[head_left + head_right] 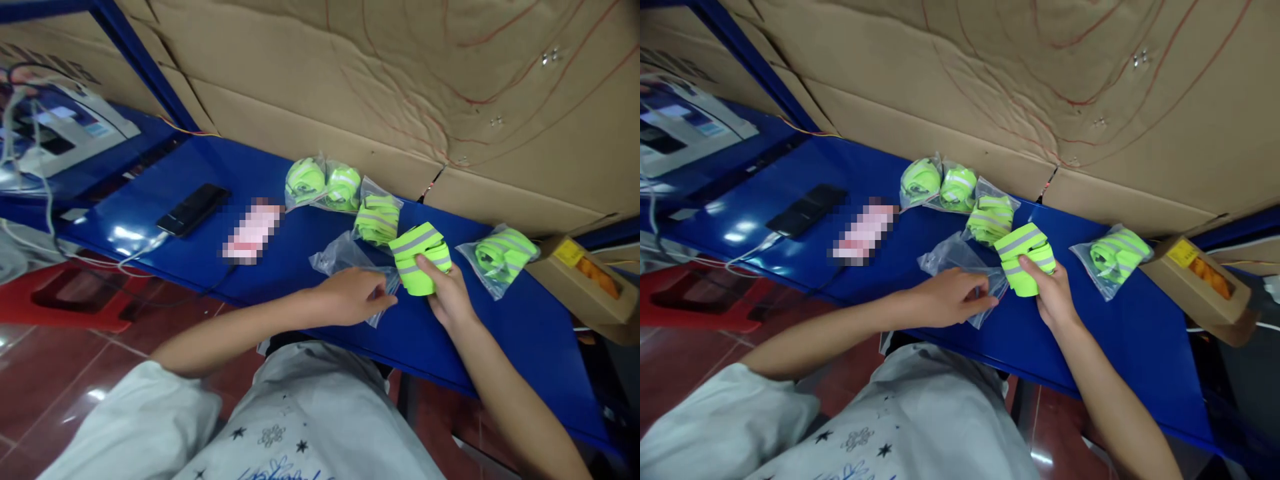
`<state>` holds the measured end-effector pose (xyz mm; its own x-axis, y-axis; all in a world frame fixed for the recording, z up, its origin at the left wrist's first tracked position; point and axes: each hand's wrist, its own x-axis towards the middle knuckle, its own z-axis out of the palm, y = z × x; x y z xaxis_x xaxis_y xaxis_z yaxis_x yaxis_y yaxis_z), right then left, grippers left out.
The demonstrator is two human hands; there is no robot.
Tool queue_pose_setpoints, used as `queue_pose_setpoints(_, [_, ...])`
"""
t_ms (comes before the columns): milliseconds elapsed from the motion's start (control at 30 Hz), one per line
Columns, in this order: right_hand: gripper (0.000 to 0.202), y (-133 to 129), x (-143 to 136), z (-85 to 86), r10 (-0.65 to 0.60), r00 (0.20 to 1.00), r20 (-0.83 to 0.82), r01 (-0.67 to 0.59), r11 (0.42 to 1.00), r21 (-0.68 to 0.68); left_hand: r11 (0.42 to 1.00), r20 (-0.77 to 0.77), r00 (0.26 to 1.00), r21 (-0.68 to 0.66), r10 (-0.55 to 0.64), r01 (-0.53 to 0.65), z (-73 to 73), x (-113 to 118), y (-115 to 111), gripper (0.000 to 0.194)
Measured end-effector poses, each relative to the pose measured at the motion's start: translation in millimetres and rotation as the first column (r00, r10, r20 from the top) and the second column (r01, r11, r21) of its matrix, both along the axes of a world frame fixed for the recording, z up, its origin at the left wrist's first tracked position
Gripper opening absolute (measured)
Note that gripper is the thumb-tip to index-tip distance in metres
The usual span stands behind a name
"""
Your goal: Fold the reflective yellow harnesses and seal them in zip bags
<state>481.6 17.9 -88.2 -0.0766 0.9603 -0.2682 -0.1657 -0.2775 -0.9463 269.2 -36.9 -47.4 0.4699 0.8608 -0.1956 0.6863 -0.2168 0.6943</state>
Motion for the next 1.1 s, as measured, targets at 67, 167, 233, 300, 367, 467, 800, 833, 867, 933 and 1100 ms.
queue_pose_setpoints(67, [0.054,4,0,-4.5,-0.027,1.000,0.007,0.028,0.999,-0.016,0.994,0.018,0.998,0.090,-0.060,0.058,-7.7,7,-4,0.040])
queue_pose_setpoints(167, [0.056,9,1,-8.9,-0.036,0.999,-0.020,0.036,0.999,-0.003,0.863,-0.133,0.956,0.411,-0.261,0.293,-11.9,-2,1,0.058])
queue_pose_setpoints(233, [0.055,10,2,-8.5,-0.053,0.998,-0.044,0.054,0.998,0.025,0.732,-0.277,0.904,0.531,-0.325,0.426,-14.2,-13,12,0.079])
queue_pose_setpoints(300, [0.053,8,5,-5.6,-0.065,0.995,-0.073,0.070,0.996,0.057,0.706,-0.343,0.889,0.547,-0.303,0.451,-19.2,-25,27,0.097])
queue_pose_setpoints(367, [0.053,5,10,-1.2,-0.035,0.994,-0.106,0.045,0.995,0.091,0.750,-0.342,0.909,0.530,-0.237,0.395,-27.0,-35,39,0.107])
queue_pose_setpoints(467, [0.055,-1,17,4.0,0.195,0.974,-0.112,-0.187,0.979,0.078,0.791,-0.261,0.950,0.538,-0.171,0.290,-37.3,-48,44,0.115])
queue_pose_setpoints(800, [0.049,-2,0,8.4,0.739,0.672,0.050,-0.708,0.661,-0.249,0.923,-0.244,0.969,0.378,0.024,0.073,-52.5,-115,21,0.077])
queue_pose_setpoints(833, [0.049,-2,1,9.4,0.747,0.663,0.058,-0.714,0.653,-0.251,0.923,-0.302,0.952,0.380,0.059,0.063,-58.2,-119,19,0.075])
queue_pose_setpoints(867, [0.048,-2,2,10.3,0.758,0.650,0.064,-0.725,0.642,-0.249,0.919,-0.351,0.932,0.390,0.091,0.057,-63.7,-122,17,0.072])
queue_pose_setpoints(933, [0.047,-2,5,11.1,0.777,0.625,0.077,-0.744,0.622,-0.242,0.907,-0.418,0.896,0.419,0.147,0.047,-71.1,-124,13,0.068])
queue_pose_setpoints(1100, [0.047,0,8,6.4,0.788,0.612,0.068,-0.760,0.610,-0.226,0.878,-0.440,0.871,0.478,0.220,0.020,-49.5,-105,-8,0.077])
